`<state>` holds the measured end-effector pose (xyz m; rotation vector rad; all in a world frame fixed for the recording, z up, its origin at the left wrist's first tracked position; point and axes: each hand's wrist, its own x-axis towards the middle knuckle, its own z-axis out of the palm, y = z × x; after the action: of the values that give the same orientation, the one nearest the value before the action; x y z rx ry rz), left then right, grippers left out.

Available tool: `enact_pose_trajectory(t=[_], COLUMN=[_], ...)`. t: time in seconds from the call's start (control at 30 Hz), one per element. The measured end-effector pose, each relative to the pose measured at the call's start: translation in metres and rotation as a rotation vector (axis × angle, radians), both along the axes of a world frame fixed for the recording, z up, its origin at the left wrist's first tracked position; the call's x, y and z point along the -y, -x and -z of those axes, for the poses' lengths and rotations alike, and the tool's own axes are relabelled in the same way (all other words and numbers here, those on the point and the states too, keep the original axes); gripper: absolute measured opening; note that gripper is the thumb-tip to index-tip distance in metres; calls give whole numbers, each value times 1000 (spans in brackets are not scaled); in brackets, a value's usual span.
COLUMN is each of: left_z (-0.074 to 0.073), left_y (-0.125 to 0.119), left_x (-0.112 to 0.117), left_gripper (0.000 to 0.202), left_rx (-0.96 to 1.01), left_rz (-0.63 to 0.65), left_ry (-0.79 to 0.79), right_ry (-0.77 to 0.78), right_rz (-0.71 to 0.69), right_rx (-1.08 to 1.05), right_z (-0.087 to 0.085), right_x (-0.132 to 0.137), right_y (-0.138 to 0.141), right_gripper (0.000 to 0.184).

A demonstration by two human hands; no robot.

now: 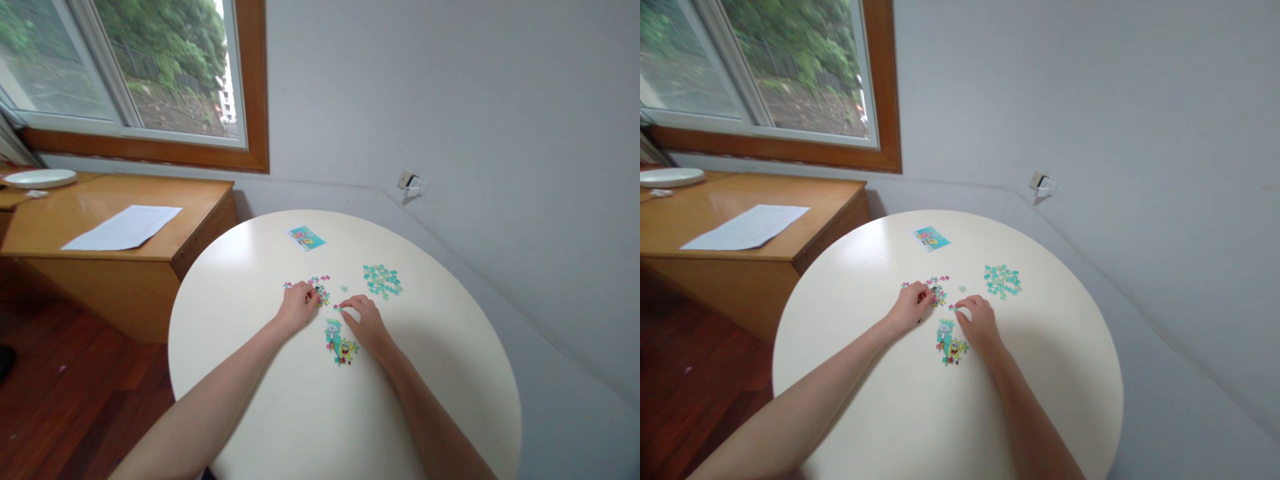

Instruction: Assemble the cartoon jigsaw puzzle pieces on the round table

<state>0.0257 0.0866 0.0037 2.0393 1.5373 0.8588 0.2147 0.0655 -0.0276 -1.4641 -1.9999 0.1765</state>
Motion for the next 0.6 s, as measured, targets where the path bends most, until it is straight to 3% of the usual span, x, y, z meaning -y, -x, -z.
enact_pose_trajectory(t=[0.6], left_z=[-9], left_y=[-2], left_x=[6], left_gripper=[22], left_rx=[-14], left_rz=[26], left_ry=[32], right_ry=[11], right_rz=[-27], right_rx=[-1], right_z=[-2], right_x=[1], right_y=[-1], right_gripper=[16])
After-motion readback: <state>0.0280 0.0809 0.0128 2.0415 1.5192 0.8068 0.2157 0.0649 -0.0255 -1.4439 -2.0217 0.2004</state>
